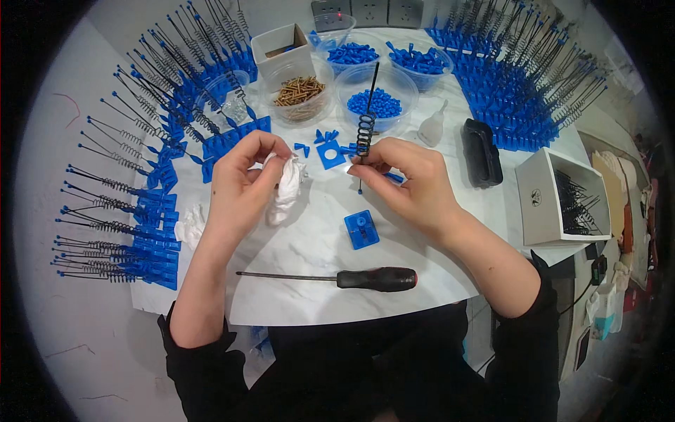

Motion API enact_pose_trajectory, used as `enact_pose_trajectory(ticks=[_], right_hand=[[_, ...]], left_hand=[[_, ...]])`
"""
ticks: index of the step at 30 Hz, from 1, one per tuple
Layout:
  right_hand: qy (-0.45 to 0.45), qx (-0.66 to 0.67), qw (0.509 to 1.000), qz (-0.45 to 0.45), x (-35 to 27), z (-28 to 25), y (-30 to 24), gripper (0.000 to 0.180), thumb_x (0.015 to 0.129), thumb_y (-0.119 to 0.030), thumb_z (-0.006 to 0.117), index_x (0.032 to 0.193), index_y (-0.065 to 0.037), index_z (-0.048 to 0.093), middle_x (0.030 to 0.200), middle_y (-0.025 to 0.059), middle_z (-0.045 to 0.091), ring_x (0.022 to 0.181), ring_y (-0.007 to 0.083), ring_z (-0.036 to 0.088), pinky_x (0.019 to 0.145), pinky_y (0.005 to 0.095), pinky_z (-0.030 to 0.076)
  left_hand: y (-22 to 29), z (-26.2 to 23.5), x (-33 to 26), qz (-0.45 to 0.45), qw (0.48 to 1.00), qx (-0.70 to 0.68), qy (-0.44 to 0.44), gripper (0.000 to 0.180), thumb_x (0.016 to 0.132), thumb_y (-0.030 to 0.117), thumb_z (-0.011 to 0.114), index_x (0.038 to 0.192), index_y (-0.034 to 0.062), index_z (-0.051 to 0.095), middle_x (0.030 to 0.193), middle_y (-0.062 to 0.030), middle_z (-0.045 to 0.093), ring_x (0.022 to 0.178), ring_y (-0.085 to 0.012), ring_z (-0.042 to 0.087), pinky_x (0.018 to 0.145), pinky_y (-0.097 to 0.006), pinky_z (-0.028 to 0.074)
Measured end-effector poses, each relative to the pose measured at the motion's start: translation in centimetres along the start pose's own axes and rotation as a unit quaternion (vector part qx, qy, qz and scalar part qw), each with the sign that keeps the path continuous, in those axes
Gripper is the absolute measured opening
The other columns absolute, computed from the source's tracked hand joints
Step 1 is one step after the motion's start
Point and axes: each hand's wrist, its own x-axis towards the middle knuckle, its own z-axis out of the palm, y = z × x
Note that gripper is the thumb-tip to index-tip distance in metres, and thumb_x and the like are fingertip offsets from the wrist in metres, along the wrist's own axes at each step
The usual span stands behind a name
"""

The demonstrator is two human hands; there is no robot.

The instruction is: The person assembles small mechanical components by hand, joining a metal spring and a rod to a blue plastic component with glue from a bottle.

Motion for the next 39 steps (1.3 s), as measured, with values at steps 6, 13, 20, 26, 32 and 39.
enact_pose_trajectory(ticks=[6,13,20,26,32,39], right_hand=[[0.001,-0.007,1.0,-0.008,0.2,0.0,0.1,0.012,0.08,-0.009,0.07,0.081,-0.001,0.062,0.073,0.0098,0.063,0.064,0.0227,0.062,0.057,0.0307,0.049],[0.0,0.001,1.0,0.012,0.2,-0.2,0.0,0.012,0.081,-0.008,0.07,0.081,0.001,0.062,0.075,0.0106,0.064,0.065,0.022,0.064,0.06,0.0299,0.051],[-0.007,0.008,1.0,0.012,0.3,-0.1,-0.1,0.011,0.082,-0.007,0.069,0.082,0.002,0.062,0.075,0.0116,0.064,0.066,0.0216,0.065,0.061,0.0294,0.052],[-0.007,0.005,1.0,0.01,0.3,-0.1,0.0,0.011,0.082,-0.007,0.069,0.082,0.002,0.062,0.075,0.0121,0.065,0.066,0.0216,0.065,0.061,0.029,0.052],[-0.007,0.006,1.0,0.004,0.4,-0.1,0.1,0.012,0.082,-0.007,0.069,0.083,0.002,0.061,0.076,0.0119,0.065,0.067,0.0217,0.066,0.06,0.0292,0.052],[-0.002,0.0,1.0,0.004,0.3,0.0,0.3,0.012,0.081,-0.008,0.07,0.083,0.001,0.062,0.076,0.0117,0.065,0.066,0.0219,0.065,0.06,0.0294,0.052]], left_hand=[[-0.5,1.2,-1.2,0.018,0.999,0.014,-0.032,0.015,0.083,0.002,0.067,0.097,0.001,0.061,0.095,-0.0041,0.063,0.082,-0.0071,0.059,0.07,-0.02,0.048],[0.0,1.2,-1.7,-0.015,0.997,0.02,-0.07,0.008,0.084,0.003,0.068,0.089,0.0003,0.062,0.1,-0.0044,0.063,0.084,-0.0083,0.059,0.073,-0.021,0.046],[-1.1,0.7,-1.3,0.036,0.998,-0.042,-0.03,0.014,0.087,-0.002,0.06,0.101,-0.0003,0.063,0.112,-0.0079,0.06,0.1,-0.0107,0.055,0.082,-0.022,0.045],[-0.6,1.6,-1.7,-0.041,0.988,-0.134,-0.063,0.023,0.08,-0.002,0.069,0.102,0.0002,0.065,0.123,-0.0108,0.054,0.113,-0.0175,0.056,0.091,-0.029,0.05],[-0.7,2.2,-2.1,0.023,0.997,0.021,-0.074,0.031,0.071,0.004,0.079,0.099,0.0017,0.066,0.125,-0.0115,0.055,0.109,-0.0202,0.06,0.083,-0.03,0.055],[-1.0,2.4,-2.0,0.091,0.981,0.152,-0.077,0.015,0.072,0.006,0.073,0.085,0.0037,0.067,0.108,-0.0098,0.066,0.094,-0.0198,0.063,0.066,-0.028,0.05]])
